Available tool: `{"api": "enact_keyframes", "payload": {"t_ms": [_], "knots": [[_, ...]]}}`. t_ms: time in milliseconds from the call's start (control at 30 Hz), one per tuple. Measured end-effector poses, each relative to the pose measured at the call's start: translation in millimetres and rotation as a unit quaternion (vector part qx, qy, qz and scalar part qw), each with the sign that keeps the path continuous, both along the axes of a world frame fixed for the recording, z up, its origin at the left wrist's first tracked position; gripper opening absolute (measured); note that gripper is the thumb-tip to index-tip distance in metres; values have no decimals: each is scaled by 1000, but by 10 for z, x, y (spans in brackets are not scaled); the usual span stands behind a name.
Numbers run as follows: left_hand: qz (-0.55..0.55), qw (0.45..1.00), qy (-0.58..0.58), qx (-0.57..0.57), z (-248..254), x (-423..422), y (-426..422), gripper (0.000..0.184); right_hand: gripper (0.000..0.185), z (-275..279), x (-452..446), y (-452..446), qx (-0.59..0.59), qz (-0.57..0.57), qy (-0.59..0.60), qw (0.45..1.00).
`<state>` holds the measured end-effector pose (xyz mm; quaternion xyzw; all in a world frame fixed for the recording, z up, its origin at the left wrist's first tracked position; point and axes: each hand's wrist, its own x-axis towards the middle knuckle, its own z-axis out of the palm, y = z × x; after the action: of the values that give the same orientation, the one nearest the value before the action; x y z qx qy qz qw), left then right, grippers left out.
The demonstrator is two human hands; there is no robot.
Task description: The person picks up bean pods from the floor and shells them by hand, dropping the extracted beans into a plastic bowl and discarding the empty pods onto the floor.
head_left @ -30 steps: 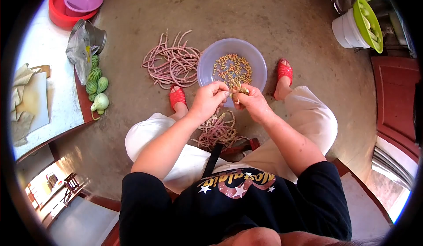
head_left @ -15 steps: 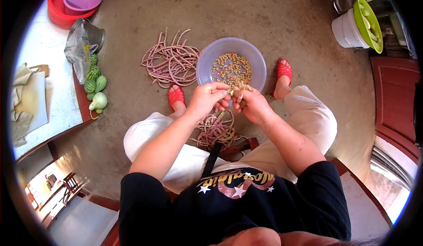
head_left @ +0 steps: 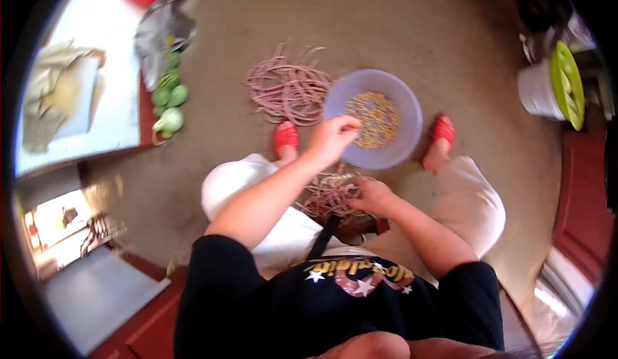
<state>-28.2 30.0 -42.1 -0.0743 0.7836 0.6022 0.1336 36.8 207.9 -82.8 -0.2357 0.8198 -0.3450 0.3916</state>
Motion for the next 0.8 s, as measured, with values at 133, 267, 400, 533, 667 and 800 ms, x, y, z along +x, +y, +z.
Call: {"api": "enact_keyframes", "payload": {"t_ms": [133,267,400,533,667,800], "knots": [[-8,996,-33,82,101,128,-54,11,36,113,-126,-66,56,28,22,998],[-37,986,-133,96,318,47,-475,11,20,54,-54,-131,-5,37,16,999],[-125,966,-166,-152,-75,-205,-1479,16,15,62,-78,-225,2,65,11,998],[-99,927,-242,-268,-897,-414,-2305,17,13,-46,-167,-263,12,46,-11,999],[-97,893,-78,-432,-1743,-483,-2591,21,17,-149,-255,-302,14,17,-48,999],[-165,852,54,-495,-2301,-649,-2580,24,16,-122,-343,-434,73,7,-103,992]]}}
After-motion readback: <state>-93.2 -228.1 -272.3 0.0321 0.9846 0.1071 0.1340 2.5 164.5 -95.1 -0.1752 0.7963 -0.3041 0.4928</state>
